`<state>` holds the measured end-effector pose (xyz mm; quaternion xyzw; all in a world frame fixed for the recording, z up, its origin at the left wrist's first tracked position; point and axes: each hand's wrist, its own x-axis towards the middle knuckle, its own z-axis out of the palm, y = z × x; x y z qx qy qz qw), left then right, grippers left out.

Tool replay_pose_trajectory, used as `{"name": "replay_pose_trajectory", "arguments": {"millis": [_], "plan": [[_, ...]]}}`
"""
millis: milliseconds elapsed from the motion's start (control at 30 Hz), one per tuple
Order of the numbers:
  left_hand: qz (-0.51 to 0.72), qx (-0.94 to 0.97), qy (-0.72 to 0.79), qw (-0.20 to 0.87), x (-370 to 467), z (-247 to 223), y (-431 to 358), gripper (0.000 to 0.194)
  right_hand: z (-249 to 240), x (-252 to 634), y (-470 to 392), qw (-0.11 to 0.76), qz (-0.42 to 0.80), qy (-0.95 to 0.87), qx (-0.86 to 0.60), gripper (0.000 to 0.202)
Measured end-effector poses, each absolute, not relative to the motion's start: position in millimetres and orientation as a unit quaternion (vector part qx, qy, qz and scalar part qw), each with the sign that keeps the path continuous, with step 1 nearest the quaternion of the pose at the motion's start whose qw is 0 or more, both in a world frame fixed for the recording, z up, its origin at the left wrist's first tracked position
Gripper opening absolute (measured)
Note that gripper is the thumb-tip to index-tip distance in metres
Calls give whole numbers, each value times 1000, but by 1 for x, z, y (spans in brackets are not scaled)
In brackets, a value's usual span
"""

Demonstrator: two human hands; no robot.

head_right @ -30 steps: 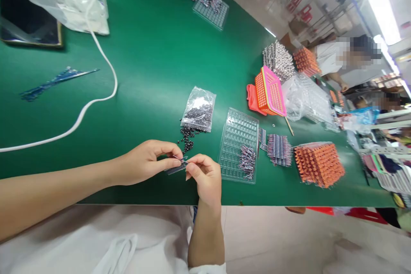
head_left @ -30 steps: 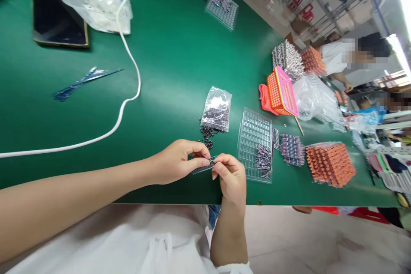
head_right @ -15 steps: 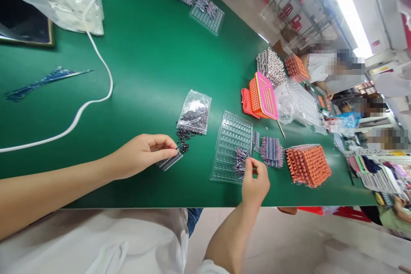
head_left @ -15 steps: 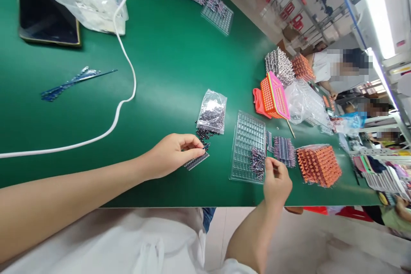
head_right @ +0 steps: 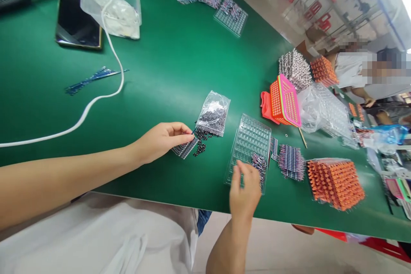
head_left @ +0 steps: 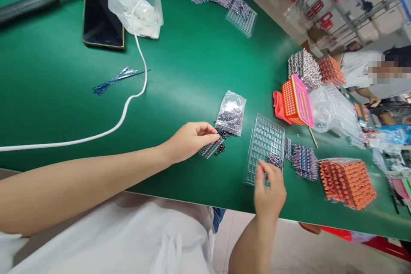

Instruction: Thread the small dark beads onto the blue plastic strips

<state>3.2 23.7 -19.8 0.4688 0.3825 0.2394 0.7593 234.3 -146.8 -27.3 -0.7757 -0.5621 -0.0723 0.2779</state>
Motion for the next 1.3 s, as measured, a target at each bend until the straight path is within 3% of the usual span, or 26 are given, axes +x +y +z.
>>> {"name": "replay_pose_trajectory", "arguments": {"millis": [167,800,1067,1300], "plan": [[248,472,380,756,4,-17,23,23,-36,170,-130,282,59,-661,-693,22],[224,462,379,770,4,-11,25,15,-57,161,-120,264,33,-688,-675,45],[220,466,379,769,4,-11,25,14,-54,159,-121,250,32,-685,-683,38],[216,467,381,769,4,-11,25,15,-53,159,-120,305,62,-665,-678,36]]}}
